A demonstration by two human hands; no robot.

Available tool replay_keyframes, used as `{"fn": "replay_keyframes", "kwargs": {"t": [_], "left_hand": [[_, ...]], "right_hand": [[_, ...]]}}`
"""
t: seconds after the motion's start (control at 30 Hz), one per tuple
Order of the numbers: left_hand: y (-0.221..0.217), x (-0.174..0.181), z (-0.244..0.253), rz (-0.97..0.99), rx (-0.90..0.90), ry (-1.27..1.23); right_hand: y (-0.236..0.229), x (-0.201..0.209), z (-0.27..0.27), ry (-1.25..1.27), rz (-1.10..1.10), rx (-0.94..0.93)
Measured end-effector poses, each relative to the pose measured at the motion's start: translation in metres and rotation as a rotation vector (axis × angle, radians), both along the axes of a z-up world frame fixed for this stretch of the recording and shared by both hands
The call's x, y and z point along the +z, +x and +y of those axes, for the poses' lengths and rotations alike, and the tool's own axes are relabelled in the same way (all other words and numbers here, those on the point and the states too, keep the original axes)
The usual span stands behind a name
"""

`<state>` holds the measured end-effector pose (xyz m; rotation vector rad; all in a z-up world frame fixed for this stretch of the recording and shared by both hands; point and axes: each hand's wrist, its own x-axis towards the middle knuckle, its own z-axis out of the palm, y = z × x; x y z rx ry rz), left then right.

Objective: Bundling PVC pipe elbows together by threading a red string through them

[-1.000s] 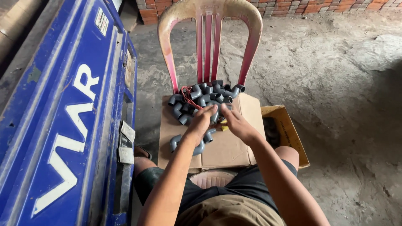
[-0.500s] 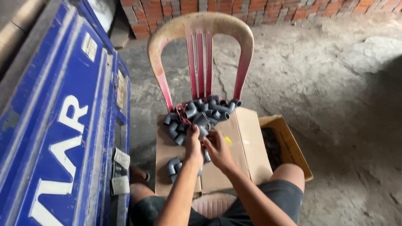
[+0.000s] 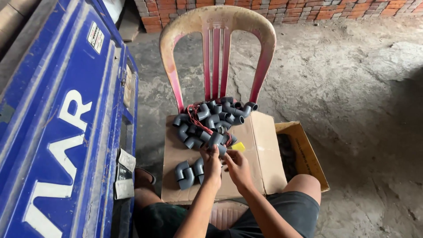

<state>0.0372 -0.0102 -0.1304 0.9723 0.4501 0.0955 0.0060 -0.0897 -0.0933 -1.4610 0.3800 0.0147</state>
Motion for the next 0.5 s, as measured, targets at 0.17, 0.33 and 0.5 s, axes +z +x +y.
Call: {"fn": "replay_keyframes", "kwargs": {"t": [0.17, 0.33, 0.5], "left_hand": [[-0.004, -0.021, 0.014, 0.058, -0.035, 0.191], [-0.007, 0.029, 0.017, 0.05, -0.039, 0.195], [0.039, -0.035, 0.045, 0.137, 0.272, -0.062]], "right_hand": [[0.002, -0.008, 0.006, 0.009, 0.132, 0.017], [0.014, -0.033, 0.006, 0.148, 0.099, 0.02], [0.004, -0.001, -0.016, 0.358, -0.02, 0.093]]}}
